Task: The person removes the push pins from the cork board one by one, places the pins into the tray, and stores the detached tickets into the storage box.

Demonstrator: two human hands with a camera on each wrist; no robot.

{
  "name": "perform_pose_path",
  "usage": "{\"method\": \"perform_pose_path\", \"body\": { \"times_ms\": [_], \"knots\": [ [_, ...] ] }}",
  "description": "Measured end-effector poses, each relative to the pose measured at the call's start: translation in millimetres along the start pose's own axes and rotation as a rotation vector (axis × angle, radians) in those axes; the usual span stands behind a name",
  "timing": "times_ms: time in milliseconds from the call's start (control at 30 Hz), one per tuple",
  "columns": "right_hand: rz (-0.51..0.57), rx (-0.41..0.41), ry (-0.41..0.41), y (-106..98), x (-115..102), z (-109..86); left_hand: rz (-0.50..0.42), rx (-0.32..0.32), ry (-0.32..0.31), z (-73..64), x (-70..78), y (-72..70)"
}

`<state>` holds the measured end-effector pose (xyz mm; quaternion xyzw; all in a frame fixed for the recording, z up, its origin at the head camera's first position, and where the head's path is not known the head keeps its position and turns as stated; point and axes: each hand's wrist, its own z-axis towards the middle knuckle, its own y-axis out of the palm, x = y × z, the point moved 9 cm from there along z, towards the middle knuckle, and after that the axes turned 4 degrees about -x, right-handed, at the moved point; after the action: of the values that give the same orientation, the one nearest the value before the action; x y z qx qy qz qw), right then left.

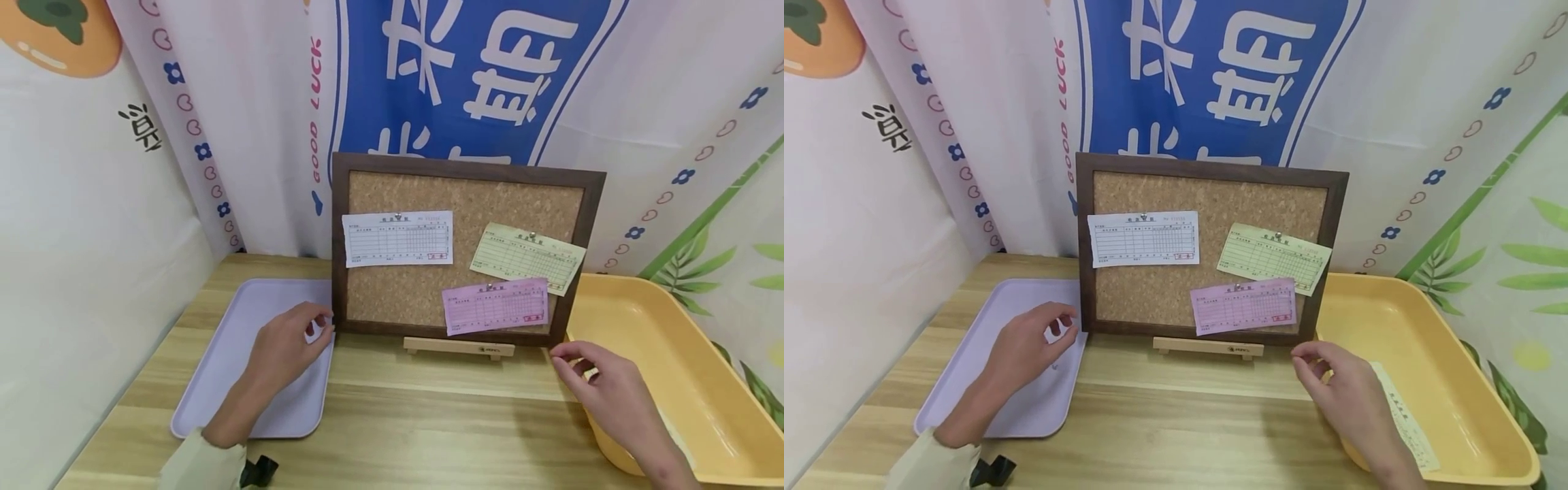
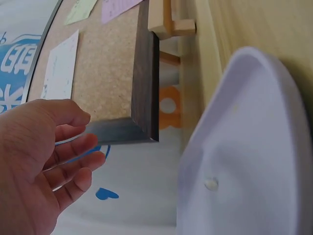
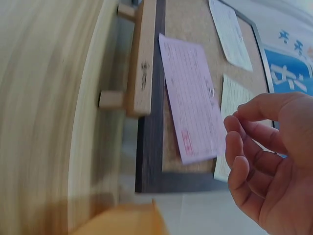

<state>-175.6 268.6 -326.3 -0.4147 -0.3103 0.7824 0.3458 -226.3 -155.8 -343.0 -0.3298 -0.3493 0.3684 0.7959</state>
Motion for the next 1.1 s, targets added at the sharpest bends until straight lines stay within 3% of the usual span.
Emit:
{"method": "perform_pose_path", "body": {
  "times_ms": [233, 433, 700, 1100],
  "knots": [
    [0.028, -0.026, -0.041, 18.3, -20.5, 13.2, -0.012, 0.081, 0.035, 15.4, 16.9, -5.2],
    [0.105, 0.002, -0.08, 33.3, -34.2, 26.0, -0.062, 0.13, 0.052, 31.1, 25.3, -5.4],
    [0.195, -0.07, -0.079, 63.4, -51.9, 63.9, -0.106, 0.22, 0.007, 51.5, 20.8, -10.9],
    [0.158, -0.079, -0.156, 74.3, -88.3, 111.1, -0.11, 0.316, -0.033, 75.9, 18.0, -18.2]
  ]
}}
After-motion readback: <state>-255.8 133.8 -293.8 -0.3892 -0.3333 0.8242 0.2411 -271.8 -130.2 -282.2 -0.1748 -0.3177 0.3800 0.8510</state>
